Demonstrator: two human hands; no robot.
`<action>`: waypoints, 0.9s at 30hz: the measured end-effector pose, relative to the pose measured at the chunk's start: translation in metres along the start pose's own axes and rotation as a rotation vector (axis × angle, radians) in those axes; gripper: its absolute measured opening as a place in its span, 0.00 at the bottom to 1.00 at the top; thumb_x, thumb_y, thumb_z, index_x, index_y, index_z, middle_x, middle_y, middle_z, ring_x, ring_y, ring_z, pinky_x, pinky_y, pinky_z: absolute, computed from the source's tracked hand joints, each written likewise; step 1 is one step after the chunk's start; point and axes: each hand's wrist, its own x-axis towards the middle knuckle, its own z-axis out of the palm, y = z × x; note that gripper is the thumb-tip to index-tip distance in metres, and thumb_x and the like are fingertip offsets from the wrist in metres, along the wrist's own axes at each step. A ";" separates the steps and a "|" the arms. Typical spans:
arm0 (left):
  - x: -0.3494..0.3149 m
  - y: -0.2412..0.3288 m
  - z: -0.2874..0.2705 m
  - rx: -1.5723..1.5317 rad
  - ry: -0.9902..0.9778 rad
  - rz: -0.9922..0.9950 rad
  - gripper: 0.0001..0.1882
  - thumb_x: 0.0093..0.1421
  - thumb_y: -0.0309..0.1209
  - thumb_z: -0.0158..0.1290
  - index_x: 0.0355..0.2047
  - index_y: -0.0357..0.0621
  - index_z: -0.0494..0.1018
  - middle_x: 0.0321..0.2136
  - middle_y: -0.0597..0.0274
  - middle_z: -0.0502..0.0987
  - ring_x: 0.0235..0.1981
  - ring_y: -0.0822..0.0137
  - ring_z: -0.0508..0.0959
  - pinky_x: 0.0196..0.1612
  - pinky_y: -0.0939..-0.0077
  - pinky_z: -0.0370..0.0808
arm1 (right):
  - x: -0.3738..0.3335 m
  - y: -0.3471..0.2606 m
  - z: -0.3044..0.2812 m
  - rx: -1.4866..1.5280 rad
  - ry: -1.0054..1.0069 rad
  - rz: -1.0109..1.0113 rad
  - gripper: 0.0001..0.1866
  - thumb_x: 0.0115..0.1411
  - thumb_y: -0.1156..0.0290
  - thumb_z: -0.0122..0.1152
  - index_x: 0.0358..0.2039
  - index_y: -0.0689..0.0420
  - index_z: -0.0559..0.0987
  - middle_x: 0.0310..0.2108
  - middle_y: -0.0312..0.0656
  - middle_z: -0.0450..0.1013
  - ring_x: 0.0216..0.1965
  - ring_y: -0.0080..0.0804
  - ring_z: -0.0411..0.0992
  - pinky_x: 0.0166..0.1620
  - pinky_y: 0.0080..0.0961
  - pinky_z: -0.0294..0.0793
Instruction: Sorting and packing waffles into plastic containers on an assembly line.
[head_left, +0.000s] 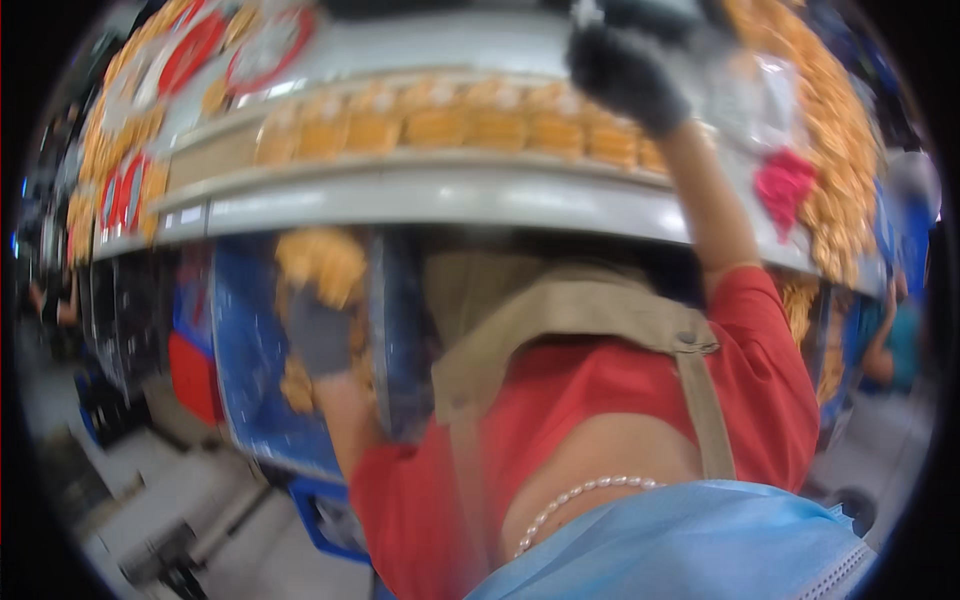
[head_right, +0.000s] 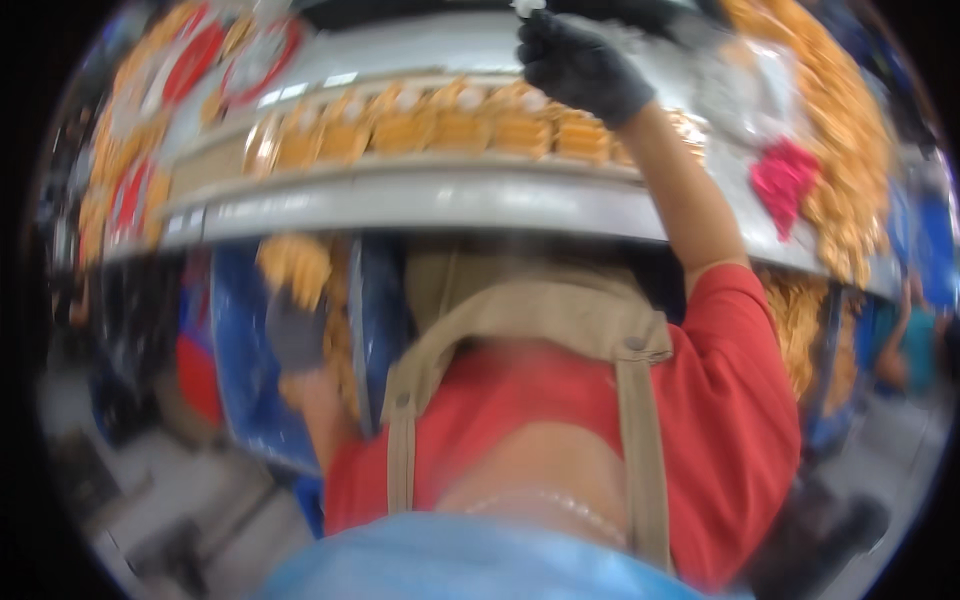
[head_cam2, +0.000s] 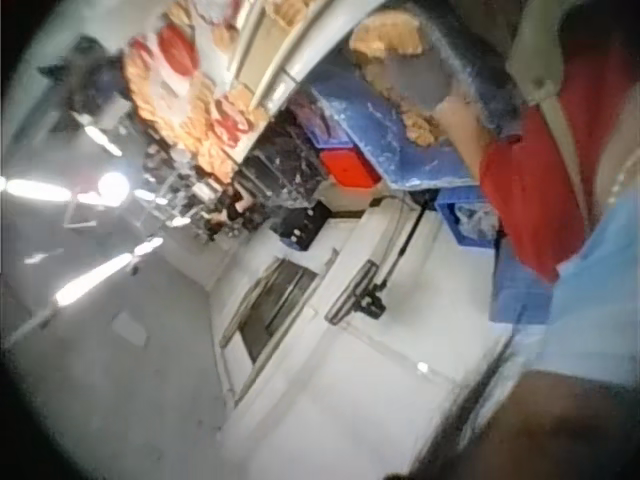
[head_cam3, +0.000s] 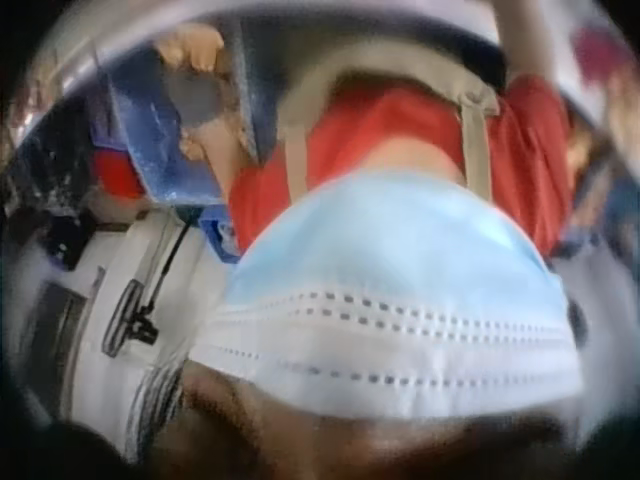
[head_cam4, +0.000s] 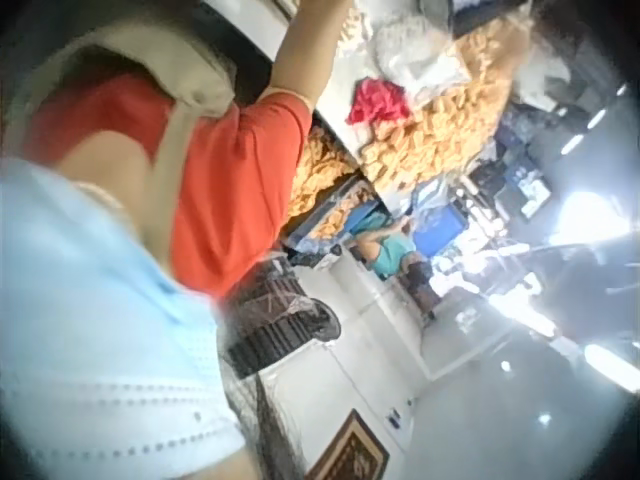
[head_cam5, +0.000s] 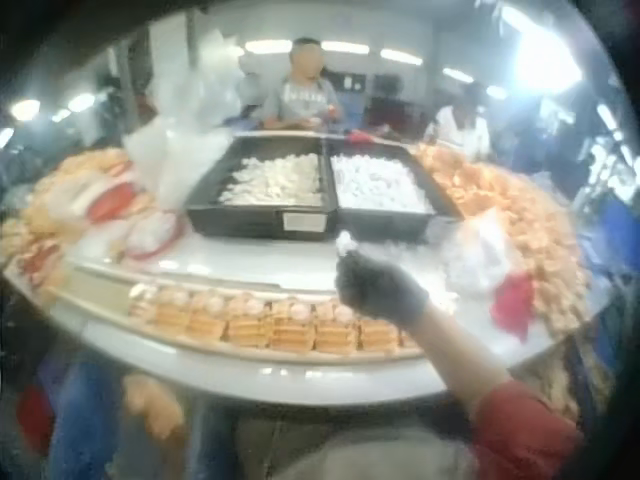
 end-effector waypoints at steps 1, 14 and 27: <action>0.004 -0.008 0.053 -0.098 -0.085 0.023 0.20 0.58 0.26 0.43 0.51 0.33 0.58 0.48 0.47 0.65 0.48 0.55 0.68 0.51 0.62 0.66 | 0.001 0.008 -0.005 -0.003 0.139 0.078 0.07 0.57 0.70 0.52 0.34 0.57 0.74 0.29 0.36 0.70 0.33 0.28 0.68 0.36 0.22 0.69; 0.027 -0.046 0.137 0.392 -0.208 0.100 0.21 0.53 0.24 0.47 0.47 0.30 0.60 0.40 0.56 0.69 0.40 0.70 0.70 0.44 0.80 0.67 | 0.017 0.108 0.061 -1.265 0.210 0.193 0.17 0.51 0.62 0.60 0.38 0.60 0.76 0.30 0.36 0.73 0.31 0.21 0.67 0.37 0.17 0.67; 0.039 -0.054 0.157 0.526 -0.138 0.189 0.21 0.52 0.24 0.51 0.47 0.32 0.62 0.38 0.57 0.70 0.38 0.70 0.71 0.40 0.81 0.69 | 0.036 0.110 0.060 -1.346 0.242 0.193 0.15 0.51 0.65 0.58 0.36 0.61 0.77 0.32 0.40 0.75 0.35 0.24 0.71 0.44 0.18 0.68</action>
